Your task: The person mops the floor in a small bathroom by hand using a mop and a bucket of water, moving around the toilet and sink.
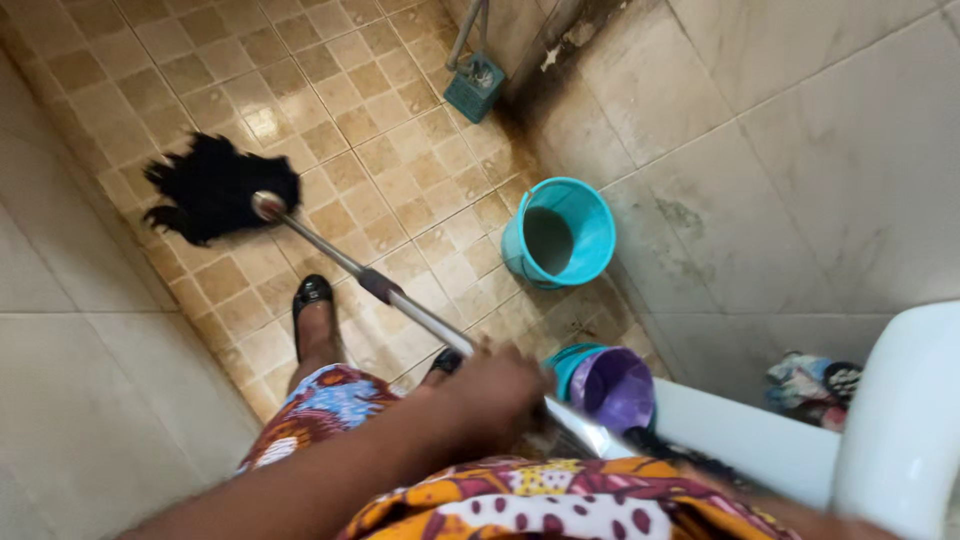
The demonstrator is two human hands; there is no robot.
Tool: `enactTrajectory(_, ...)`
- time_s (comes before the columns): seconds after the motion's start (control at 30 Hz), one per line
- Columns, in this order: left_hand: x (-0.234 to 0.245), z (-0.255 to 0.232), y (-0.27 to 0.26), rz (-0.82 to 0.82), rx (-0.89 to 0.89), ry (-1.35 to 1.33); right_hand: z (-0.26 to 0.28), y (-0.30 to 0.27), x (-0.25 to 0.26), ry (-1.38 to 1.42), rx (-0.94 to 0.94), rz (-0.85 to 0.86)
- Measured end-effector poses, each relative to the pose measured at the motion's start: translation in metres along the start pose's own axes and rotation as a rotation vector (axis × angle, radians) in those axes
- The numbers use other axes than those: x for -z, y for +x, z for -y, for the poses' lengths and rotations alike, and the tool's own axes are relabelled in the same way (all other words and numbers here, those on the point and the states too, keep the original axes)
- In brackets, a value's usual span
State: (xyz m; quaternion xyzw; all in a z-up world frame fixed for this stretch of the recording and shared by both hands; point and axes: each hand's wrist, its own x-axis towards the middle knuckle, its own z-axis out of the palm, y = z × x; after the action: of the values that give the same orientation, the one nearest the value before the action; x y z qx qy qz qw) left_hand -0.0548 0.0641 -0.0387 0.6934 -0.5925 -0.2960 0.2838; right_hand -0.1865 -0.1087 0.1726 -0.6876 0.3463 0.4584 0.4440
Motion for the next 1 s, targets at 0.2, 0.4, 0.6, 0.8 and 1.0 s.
enactTrajectory(0.2, 0.003, 0.012, -0.007, 0.189, 0.019, -0.049, 0.017, 0.043, -0.005, 0.169, -0.074, -0.024)
enactTrajectory(0.4, 0.045, 0.111, -0.037, 0.052, 0.511, 0.085, 0.068, 0.071, -0.047, -0.196, 0.351, -0.033)
enactTrajectory(0.6, 0.118, 0.160, -0.054, -0.182, 0.576, 0.271, 0.175, 0.056, -0.035, 0.250, 0.172, 0.080)
enactTrajectory(0.8, 0.107, 0.100, -0.001, -0.227, 0.449, 0.058, 0.108, -0.015, 0.030, 0.298, 0.472, 0.285)
enactTrajectory(1.0, 0.117, 0.008, 0.051, -0.157, 0.241, -0.026, 0.013, -0.079, 0.078, 0.771, 0.577, 0.201)
